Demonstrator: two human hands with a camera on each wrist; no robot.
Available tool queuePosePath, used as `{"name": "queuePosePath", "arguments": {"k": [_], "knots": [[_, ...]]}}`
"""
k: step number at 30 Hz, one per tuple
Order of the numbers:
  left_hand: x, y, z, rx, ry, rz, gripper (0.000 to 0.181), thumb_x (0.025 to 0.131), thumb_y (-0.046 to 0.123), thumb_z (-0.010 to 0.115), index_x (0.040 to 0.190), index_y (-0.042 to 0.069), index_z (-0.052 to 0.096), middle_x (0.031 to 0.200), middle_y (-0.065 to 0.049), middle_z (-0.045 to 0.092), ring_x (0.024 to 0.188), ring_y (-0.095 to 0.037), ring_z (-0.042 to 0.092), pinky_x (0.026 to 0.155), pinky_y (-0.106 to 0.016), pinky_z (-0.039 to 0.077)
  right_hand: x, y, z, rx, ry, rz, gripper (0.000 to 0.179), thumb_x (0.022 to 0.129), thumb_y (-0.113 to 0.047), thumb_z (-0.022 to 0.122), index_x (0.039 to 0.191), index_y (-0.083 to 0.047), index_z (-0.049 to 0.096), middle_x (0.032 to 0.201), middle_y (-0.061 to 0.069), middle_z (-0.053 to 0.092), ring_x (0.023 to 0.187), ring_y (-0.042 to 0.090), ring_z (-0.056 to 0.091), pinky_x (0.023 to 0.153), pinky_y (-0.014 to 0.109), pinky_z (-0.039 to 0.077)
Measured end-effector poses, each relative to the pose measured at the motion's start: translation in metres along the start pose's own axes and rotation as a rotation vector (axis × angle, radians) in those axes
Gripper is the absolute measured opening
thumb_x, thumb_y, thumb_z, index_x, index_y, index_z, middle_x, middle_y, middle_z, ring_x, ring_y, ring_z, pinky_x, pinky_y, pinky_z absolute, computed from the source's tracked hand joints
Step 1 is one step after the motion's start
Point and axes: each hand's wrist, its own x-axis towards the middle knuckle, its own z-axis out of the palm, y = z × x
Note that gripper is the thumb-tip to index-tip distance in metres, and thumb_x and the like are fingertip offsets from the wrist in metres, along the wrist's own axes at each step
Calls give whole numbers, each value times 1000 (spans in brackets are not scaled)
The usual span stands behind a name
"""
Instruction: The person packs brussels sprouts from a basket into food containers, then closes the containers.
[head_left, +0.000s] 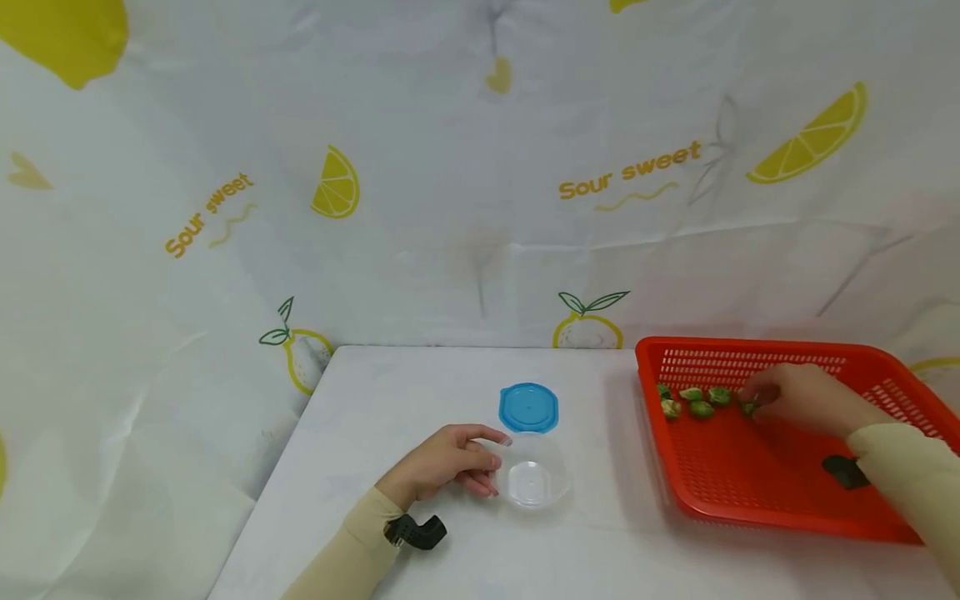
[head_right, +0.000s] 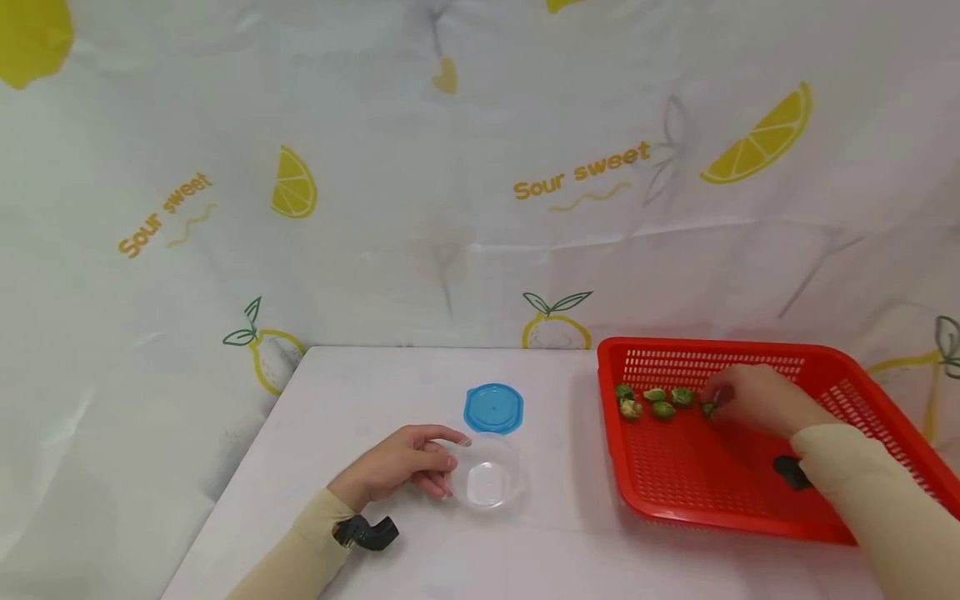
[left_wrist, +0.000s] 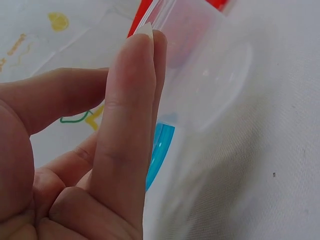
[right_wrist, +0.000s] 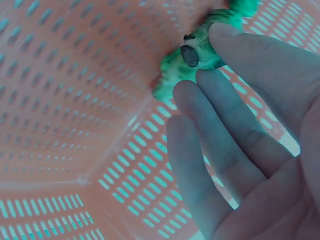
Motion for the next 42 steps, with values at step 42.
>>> {"name": "queuePosePath", "arguments": {"k": [42], "knots": [[2, -7, -4, -80, -54, 23, 47, 101, 10, 74, 147, 10, 65, 98, -9, 78, 78, -16, 80, 74, -30, 69, 6, -226, 30, 377, 84, -229, 16, 97, -17, 83, 112, -15, 80, 104, -2, 82, 96, 16, 79, 87, 40, 69]]}}
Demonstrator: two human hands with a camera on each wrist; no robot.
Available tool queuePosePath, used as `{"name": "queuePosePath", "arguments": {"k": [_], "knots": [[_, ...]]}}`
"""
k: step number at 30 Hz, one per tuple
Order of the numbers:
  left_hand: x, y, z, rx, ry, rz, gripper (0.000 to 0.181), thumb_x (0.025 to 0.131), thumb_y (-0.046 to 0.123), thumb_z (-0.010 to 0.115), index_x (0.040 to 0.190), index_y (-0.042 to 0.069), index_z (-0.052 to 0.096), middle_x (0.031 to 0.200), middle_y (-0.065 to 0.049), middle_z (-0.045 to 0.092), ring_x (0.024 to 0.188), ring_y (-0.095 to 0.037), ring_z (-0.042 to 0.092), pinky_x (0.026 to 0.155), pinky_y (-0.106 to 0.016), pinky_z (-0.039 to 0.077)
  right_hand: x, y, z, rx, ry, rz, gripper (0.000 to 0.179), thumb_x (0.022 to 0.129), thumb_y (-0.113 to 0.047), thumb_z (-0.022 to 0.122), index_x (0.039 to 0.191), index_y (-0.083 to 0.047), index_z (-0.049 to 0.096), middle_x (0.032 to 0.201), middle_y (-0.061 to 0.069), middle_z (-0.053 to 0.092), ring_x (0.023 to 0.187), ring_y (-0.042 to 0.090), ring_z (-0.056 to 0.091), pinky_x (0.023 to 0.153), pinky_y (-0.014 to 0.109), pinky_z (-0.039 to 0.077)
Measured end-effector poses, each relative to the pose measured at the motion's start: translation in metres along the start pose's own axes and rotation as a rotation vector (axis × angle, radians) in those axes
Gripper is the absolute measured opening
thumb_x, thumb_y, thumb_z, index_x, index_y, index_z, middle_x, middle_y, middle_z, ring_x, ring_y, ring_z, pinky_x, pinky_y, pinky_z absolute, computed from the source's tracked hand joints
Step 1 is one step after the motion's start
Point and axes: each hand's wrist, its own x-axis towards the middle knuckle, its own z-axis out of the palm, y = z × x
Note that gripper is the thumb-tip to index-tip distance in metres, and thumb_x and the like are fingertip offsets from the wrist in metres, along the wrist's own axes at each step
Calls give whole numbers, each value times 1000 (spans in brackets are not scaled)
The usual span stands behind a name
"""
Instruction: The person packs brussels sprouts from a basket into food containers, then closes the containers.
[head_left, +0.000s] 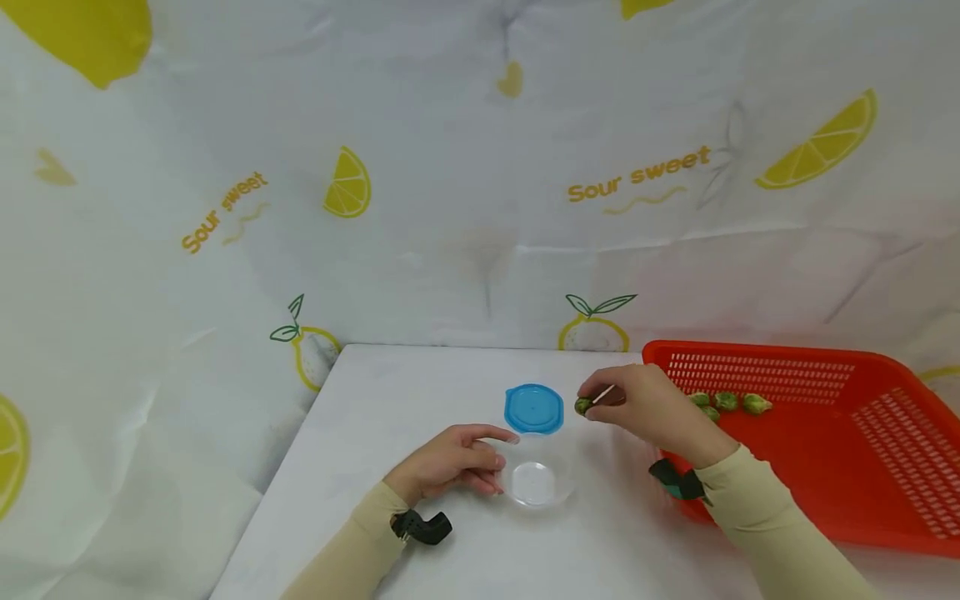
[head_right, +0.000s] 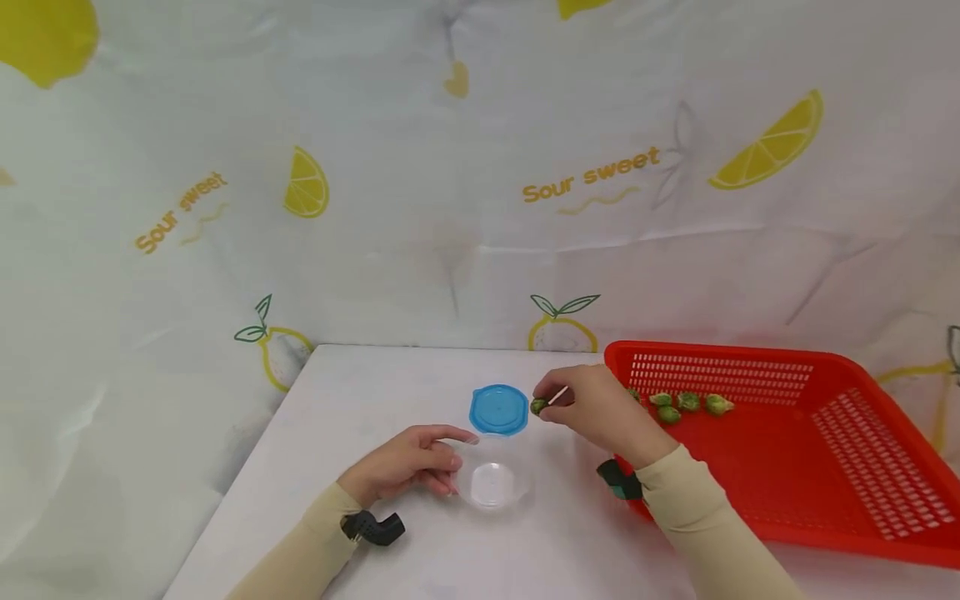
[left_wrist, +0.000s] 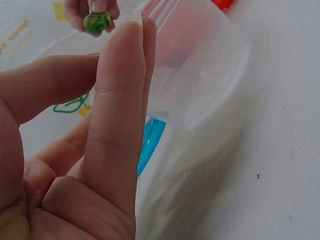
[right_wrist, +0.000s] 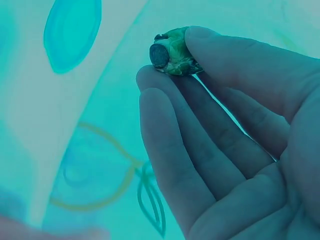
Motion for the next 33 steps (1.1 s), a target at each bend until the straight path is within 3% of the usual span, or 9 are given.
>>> {"name": "queuePosePath", "arguments": {"k": [6, 14, 33], "knots": [[0, -1, -1, -26, -22, 3, 48, 100, 9, 74, 147, 9, 64, 96, -7, 77, 78, -16, 80, 73, -31, 69, 4, -9, 37, 18, 15, -41, 17, 95, -13, 84, 111, -15, 80, 104, -2, 81, 94, 15, 78, 84, 36, 70], [0, -2, 0, -51, -52, 14, 52, 100, 7, 73, 151, 8, 61, 92, -4, 78, 78, -15, 80, 75, -30, 69, 3, -24, 70, 54, -15, -26, 16, 93, -13, 86, 107, -19, 81, 102, -4, 80, 89, 10, 76, 81, 34, 69], [0, -1, -2, -68, -64, 18, 53, 101, 5, 71, 152, 9, 59, 94, -6, 78, 76, -14, 79, 75, -29, 69, 14, -34, 103, 13, -68, -28, 17, 90, -5, 86, 106, -8, 81, 99, 0, 79, 83, 13, 73, 77, 38, 70]]}}
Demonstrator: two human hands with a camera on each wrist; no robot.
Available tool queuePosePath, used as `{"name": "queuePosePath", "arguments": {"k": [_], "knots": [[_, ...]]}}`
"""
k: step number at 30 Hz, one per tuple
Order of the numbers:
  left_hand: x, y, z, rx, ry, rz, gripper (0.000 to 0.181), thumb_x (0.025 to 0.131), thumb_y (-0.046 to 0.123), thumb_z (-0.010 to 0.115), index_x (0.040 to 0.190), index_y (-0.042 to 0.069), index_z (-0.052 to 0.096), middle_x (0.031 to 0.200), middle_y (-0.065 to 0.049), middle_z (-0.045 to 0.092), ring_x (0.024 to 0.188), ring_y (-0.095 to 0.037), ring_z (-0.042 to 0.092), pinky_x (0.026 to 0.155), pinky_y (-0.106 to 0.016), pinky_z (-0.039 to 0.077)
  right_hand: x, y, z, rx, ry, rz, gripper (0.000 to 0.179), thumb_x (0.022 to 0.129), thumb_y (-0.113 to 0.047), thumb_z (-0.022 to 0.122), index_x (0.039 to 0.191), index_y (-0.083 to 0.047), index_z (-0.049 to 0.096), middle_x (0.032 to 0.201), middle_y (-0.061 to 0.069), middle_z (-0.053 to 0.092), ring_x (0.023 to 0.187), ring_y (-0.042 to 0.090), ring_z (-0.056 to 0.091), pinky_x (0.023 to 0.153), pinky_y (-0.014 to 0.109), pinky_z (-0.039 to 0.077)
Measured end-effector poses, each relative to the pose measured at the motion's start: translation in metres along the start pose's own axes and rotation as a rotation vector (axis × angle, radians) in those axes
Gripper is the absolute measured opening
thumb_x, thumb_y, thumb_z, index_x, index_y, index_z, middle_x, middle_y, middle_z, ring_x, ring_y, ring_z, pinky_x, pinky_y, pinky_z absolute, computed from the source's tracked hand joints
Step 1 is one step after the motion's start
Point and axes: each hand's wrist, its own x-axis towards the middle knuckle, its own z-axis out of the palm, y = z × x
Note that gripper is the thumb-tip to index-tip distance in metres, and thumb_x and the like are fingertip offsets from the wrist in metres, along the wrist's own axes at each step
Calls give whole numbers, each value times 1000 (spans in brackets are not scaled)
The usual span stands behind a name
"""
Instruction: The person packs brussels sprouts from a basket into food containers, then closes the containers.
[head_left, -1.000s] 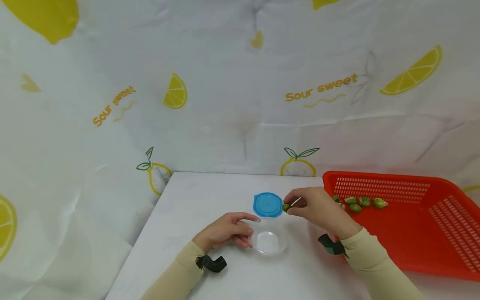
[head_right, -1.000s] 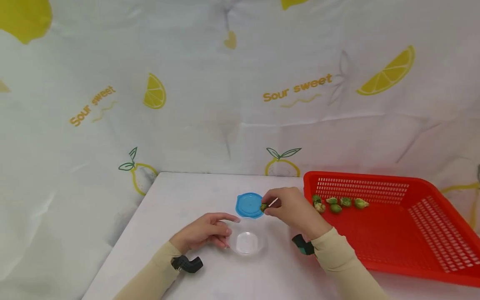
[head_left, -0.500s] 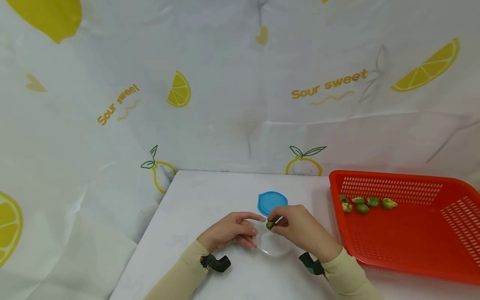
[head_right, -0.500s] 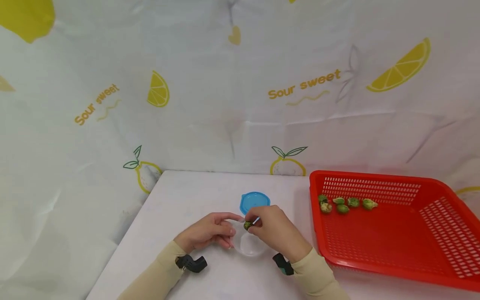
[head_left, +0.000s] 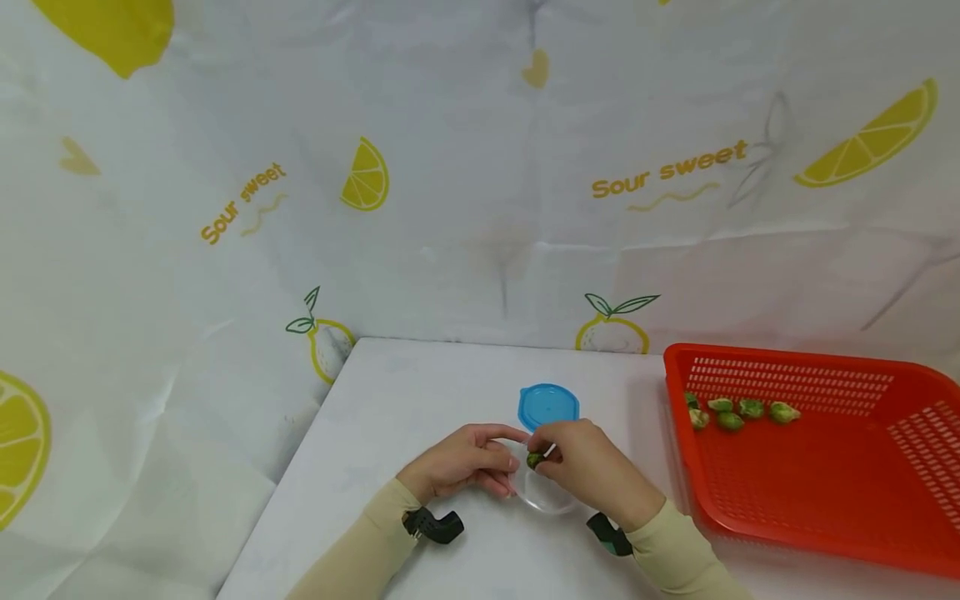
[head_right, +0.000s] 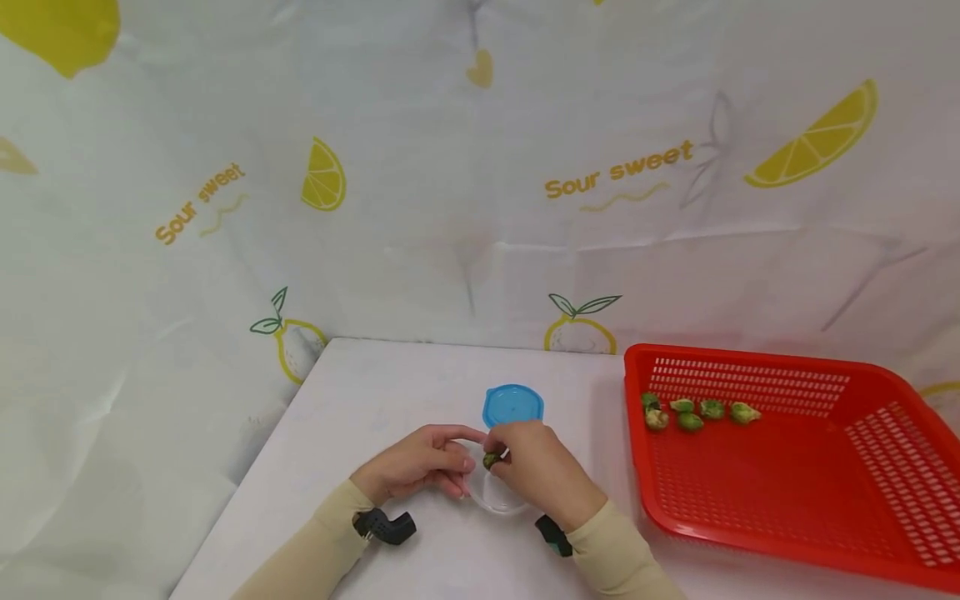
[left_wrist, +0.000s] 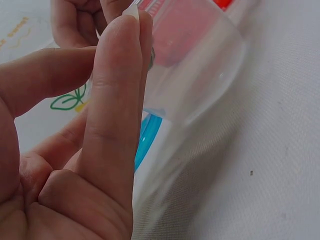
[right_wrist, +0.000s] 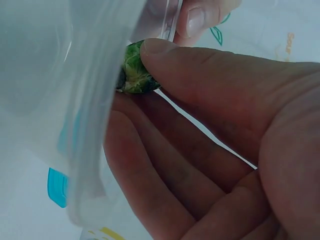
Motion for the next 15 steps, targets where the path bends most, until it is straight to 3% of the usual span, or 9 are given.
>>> {"name": "queuePosePath", "arguments": {"k": [15], "knots": [[1, 1, 1, 0, -5, 5, 55, 100, 3, 70, 154, 7, 57, 96, -6, 77, 76, -15, 79, 73, -29, 69, 5, -1, 6, -76, 18, 30, 15, 88, -4, 88, 101, -10, 81, 96, -2, 79, 82, 13, 71, 78, 39, 70]]}}
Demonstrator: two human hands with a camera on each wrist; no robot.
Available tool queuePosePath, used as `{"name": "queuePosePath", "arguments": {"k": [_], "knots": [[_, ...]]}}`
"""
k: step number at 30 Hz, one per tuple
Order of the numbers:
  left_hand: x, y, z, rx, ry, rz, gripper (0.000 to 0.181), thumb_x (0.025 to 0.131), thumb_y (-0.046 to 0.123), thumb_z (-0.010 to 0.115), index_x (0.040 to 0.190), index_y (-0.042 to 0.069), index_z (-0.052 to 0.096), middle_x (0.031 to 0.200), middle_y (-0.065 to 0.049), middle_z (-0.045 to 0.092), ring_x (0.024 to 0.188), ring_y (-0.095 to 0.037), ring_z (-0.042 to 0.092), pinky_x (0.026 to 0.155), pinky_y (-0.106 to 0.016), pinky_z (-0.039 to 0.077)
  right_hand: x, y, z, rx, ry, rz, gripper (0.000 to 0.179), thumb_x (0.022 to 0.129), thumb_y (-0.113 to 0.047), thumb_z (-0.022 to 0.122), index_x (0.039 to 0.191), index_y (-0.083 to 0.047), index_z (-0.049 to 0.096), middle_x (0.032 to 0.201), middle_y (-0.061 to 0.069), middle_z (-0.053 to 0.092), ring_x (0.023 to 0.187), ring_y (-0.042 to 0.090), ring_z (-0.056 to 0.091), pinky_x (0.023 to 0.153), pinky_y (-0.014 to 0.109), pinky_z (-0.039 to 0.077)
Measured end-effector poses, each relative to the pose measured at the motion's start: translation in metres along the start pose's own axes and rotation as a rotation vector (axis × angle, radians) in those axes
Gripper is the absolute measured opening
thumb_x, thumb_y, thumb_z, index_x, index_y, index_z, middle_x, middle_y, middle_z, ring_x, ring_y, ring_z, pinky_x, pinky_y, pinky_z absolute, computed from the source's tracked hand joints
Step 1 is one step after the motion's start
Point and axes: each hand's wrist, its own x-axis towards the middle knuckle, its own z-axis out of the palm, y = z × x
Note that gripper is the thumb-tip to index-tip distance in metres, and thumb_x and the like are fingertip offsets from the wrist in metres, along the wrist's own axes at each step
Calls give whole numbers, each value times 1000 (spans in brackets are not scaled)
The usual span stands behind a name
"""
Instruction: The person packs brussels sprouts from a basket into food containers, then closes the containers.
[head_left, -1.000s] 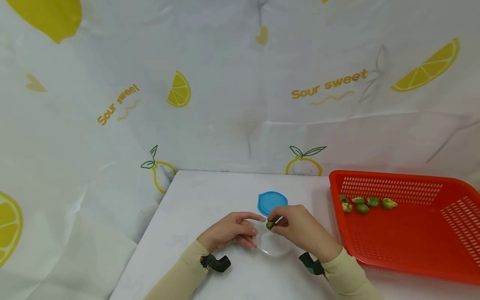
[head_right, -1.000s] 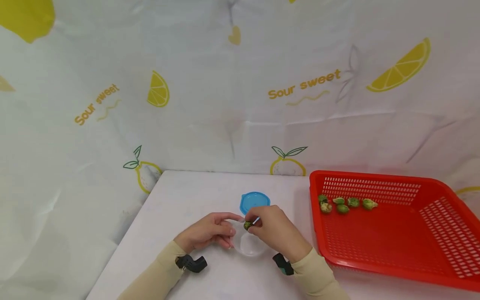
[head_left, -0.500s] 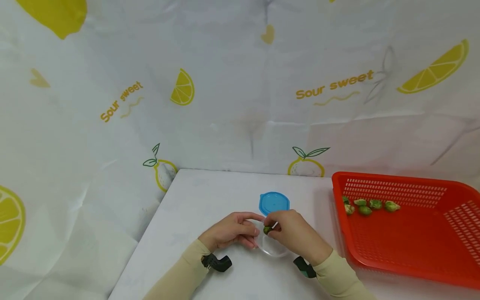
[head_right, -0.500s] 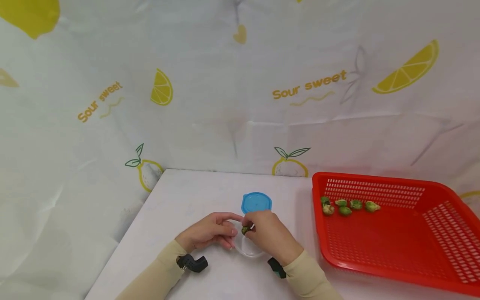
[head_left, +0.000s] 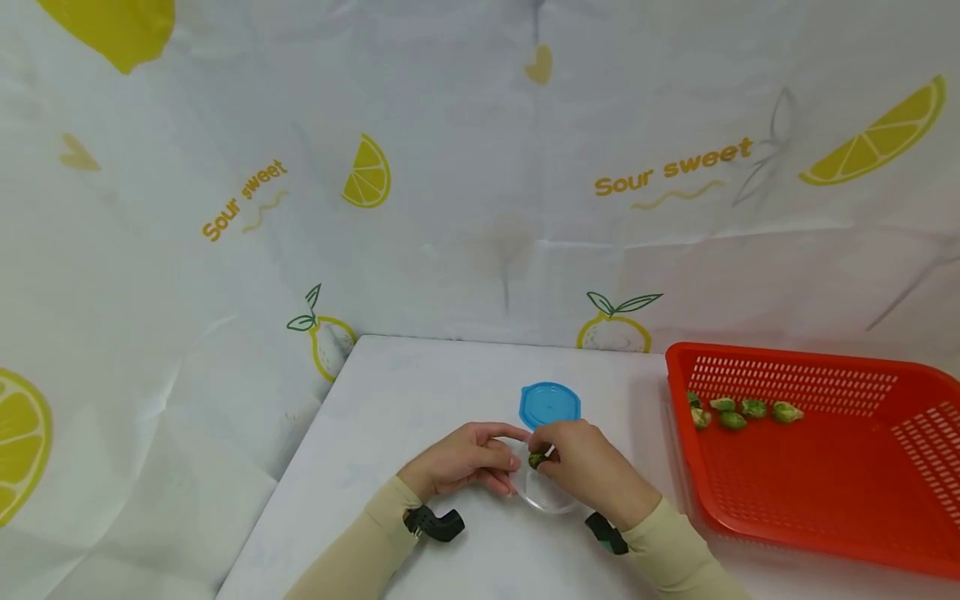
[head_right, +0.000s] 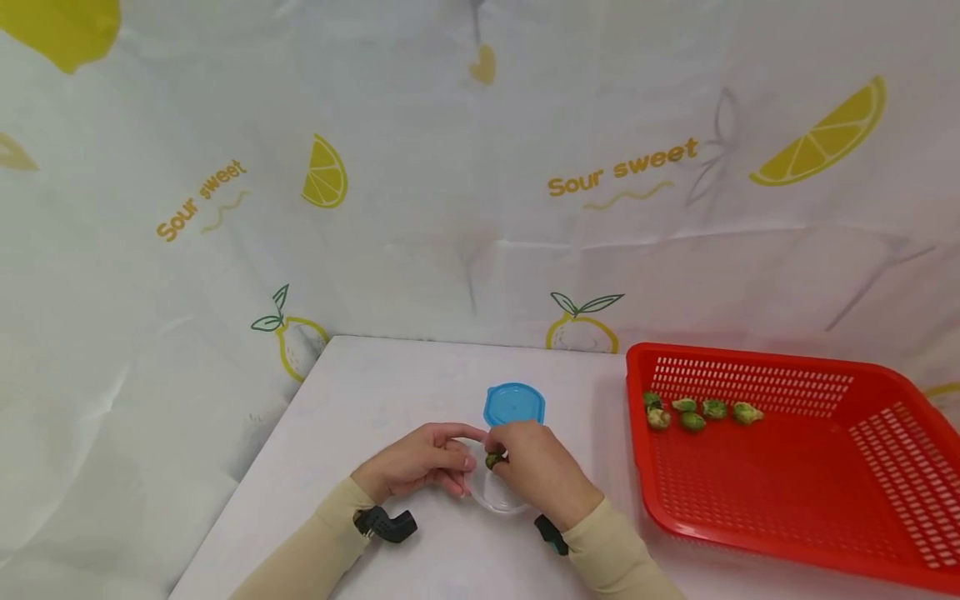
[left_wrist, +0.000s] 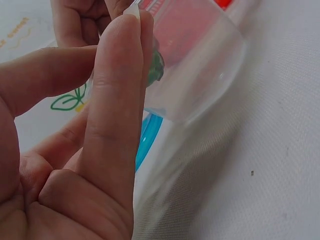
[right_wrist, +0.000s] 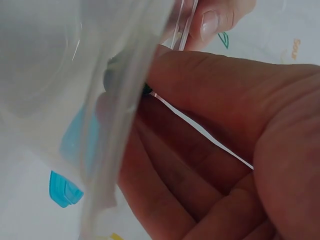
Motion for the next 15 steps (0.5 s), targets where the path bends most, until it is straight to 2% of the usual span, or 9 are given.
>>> {"name": "queuePosePath", "arguments": {"k": [15], "knots": [[-1, 2, 2, 6, 3, -10, 54, 100, 5, 71, 153, 8, 58, 96, -6, 78, 77, -15, 79, 74, -29, 69, -1, 0, 5, -58, 39, -13, 18, 89, -1, 85, 103, -10, 81, 99, 1, 81, 87, 16, 73, 79, 41, 69]]}}
